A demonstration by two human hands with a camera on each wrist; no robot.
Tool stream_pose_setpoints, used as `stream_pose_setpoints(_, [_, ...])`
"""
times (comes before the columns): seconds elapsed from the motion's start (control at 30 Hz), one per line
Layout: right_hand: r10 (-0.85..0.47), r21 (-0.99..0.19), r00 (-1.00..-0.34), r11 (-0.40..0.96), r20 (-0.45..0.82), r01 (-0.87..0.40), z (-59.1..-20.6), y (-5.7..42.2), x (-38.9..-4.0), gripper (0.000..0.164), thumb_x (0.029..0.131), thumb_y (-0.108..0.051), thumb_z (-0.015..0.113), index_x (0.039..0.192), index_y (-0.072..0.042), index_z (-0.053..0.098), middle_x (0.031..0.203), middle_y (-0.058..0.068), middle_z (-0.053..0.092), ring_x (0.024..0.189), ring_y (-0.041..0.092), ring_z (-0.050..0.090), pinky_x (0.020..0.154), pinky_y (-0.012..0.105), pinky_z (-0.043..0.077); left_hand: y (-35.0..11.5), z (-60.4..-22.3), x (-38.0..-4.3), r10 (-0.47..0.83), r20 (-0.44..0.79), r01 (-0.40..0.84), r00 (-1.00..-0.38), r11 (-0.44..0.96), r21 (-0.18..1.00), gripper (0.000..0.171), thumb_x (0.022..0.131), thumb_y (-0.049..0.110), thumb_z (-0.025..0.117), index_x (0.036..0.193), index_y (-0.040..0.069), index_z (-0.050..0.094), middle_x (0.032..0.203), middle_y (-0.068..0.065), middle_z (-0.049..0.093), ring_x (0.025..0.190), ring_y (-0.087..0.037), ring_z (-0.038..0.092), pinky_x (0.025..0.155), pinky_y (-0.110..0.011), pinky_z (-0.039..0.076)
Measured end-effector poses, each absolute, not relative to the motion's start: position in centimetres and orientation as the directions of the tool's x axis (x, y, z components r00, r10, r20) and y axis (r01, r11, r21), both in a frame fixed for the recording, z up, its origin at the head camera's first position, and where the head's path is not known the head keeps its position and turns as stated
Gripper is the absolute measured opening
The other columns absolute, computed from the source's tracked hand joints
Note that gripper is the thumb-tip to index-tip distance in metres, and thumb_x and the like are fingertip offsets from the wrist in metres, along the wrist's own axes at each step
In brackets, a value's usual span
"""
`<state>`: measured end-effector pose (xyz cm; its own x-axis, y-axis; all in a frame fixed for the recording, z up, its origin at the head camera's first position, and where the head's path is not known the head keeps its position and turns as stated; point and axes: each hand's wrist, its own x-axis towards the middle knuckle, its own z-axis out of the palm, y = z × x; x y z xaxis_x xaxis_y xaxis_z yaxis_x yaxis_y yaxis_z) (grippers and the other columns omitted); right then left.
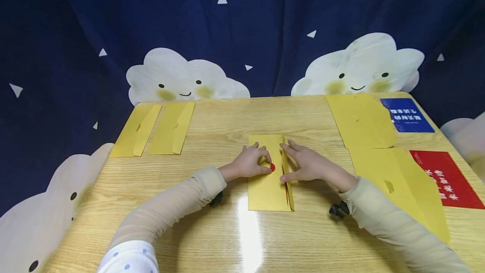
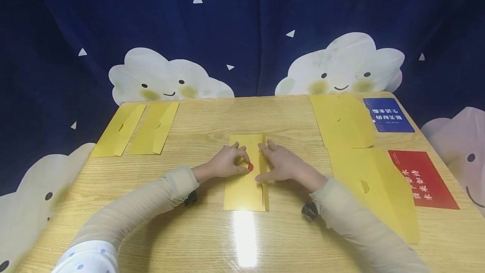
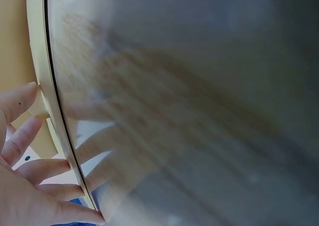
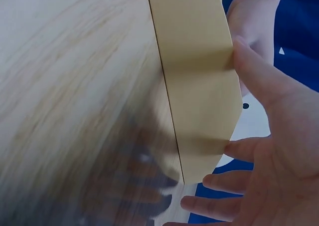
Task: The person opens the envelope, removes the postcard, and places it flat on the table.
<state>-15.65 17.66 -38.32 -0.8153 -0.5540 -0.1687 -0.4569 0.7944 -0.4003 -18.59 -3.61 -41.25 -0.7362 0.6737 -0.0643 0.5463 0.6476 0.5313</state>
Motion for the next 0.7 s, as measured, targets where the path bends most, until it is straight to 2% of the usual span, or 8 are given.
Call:
stream_pose_setpoints(0.47, [-0.558,-0.363,-0.815,0.8,-0.157,-0.478,-38.0,19.7,-15.7,0.097,0.072,-0.058,0.066,0.142,-0.002,0.028,0.139,0.033,0.025,0.12,0.05,0.034,0.089,0.059,0.035,-3.6,-41.4,-18.6,0.673,-0.055,0.547,-0.737,0.643,0.537,0.019,0.08,0.026,0.07,0.094,0.013,0.065,0.125,-0.017,0.053,0.126,-0.048,0.026,0.091,-0.071,0.016])
stream_pose_setpoints(0.7, [-0.575,-0.357,-0.8,0.794,-0.175,-0.493,-37.8,20.6,-15.7,0.097,0.071,-0.054,0.069,0.14,0.002,0.031,0.136,0.036,0.028,0.12,0.05,0.034,0.092,0.058,0.034,-3.5,-41.2,-18.5,0.674,-0.071,0.547,-0.735,0.652,0.525,0.021,0.081,0.027,0.069,0.098,0.014,0.067,0.13,-0.02,0.048,0.127,-0.048,0.025,0.092,-0.071,0.016])
